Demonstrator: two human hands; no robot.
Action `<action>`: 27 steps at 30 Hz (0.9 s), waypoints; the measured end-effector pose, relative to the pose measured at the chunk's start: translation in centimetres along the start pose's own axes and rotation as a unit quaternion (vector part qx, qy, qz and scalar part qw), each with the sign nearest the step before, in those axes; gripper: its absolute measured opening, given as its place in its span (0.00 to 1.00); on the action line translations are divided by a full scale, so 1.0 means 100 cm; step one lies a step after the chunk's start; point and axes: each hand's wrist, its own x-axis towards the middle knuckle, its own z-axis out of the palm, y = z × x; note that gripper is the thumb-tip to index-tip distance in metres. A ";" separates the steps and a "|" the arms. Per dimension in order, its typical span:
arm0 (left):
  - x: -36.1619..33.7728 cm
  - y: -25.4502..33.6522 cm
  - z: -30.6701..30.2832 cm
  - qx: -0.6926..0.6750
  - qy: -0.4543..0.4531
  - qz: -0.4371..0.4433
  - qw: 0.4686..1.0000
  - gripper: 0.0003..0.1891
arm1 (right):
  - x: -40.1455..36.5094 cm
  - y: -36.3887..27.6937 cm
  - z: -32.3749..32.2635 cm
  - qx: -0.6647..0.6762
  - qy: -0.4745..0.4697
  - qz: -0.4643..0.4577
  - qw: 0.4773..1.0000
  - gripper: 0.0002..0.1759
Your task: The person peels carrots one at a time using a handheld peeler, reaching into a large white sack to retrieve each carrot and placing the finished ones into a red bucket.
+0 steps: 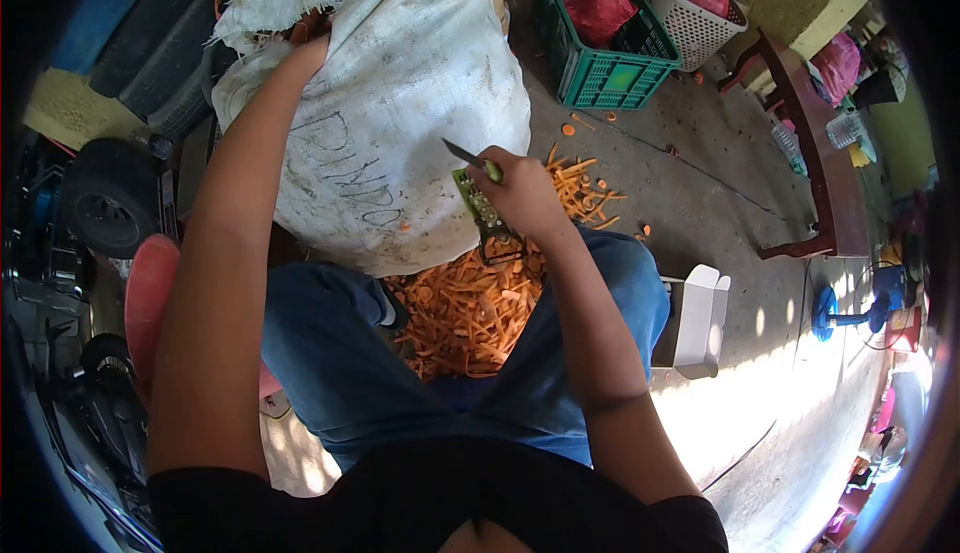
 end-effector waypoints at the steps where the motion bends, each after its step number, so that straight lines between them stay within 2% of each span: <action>1: -0.005 0.002 -0.008 -0.016 0.020 0.009 1.000 0.16 | 0.001 0.001 0.000 0.000 -0.001 -0.003 1.000 0.11; 3: -0.014 0.000 -0.027 -0.055 0.057 -0.006 0.997 0.16 | 0.001 0.006 0.002 -0.003 0.029 -0.018 0.999 0.11; 4: -0.021 -0.007 -0.037 -0.085 0.073 -0.040 0.993 0.16 | 0.000 0.005 0.000 -0.003 0.026 -0.020 0.999 0.11; 6: -0.032 -0.046 -0.068 -0.157 0.054 -0.176 0.970 0.19 | -0.003 0.001 -0.005 0.001 0.011 0.023 1.000 0.13; 7: -0.044 -0.056 -0.092 -0.151 0.087 -0.177 0.969 0.23 | -0.002 0.002 -0.005 0.007 0.006 0.022 1.000 0.13; 8: -0.065 -0.035 -0.112 -0.305 0.188 -0.242 0.902 0.24 | 0.000 0.005 -0.005 0.053 0.003 0.034 0.998 0.13; 9: -0.077 -0.040 -0.122 -0.485 0.241 -0.244 0.804 0.18 | 0.000 0.008 -0.003 0.099 0.001 0.046 0.994 0.13; 10: -0.090 -0.041 -0.127 -0.479 0.243 -0.250 0.806 0.18 | 0.001 0.008 -0.002 0.175 0.019 0.036 0.984 0.12; 11: -0.108 -0.042 -0.133 -0.595 0.221 -0.204 0.745 0.18 | 0.003 0.008 0.000 0.177 0.013 0.032 0.984 0.12; 13: -0.143 0.003 -0.152 -0.792 0.168 -0.091 0.580 0.21 | 0.007 0.008 0.002 0.350 0.037 0.160 0.922 0.13; 14: -0.157 0.034 -0.147 -0.858 0.147 -0.110 0.479 0.22 | 0.008 0.013 0.004 0.435 0.010 0.193 0.880 0.13; 15: -0.169 0.068 -0.133 -0.912 0.123 -0.127 0.369 0.23 | 0.007 0.012 0.010 0.434 0.005 0.192 0.880 0.13; 17: -0.191 0.115 -0.100 -0.937 0.008 -0.142 0.319 0.24 | 0.007 0.012 0.018 0.529 0.033 0.244 0.812 0.12; 18: -0.196 0.128 -0.077 -0.922 -0.058 -0.151 0.353 0.23 | 0.007 0.017 0.023 0.552 0.034 0.277 0.786 0.12; 19: -0.201 0.148 -0.059 -0.926 -0.094 -0.220 0.292 0.21 | 0.005 0.017 0.026 0.550 0.038 0.277 0.787 0.12; 21: -0.210 0.169 -0.007 -0.936 -0.152 -0.205 0.242 0.22 | 0.000 0.015 0.032 0.613 0.053 0.293 0.732 0.12; 22: -0.213 0.176 0.014 -0.939 -0.178 -0.205 0.211 0.23 | -0.003 0.014 0.031 0.606 0.058 0.291 0.738 0.14; 25: -0.222 0.207 0.038 -0.925 -0.178 -0.243 0.232 0.22 | -0.010 0.020 0.037 0.628 0.085 0.284 0.720 0.15; 26: -0.225 0.214 0.043 -0.926 -0.181 -0.240 0.229 0.22 | -0.010 0.032 0.045 0.630 0.096 0.284 0.716 0.16; 27: -0.228 0.222 0.048 -0.923 -0.159 -0.276 0.215 0.20 | -0.011 0.032 0.044 0.627 0.100 0.286 0.717 0.16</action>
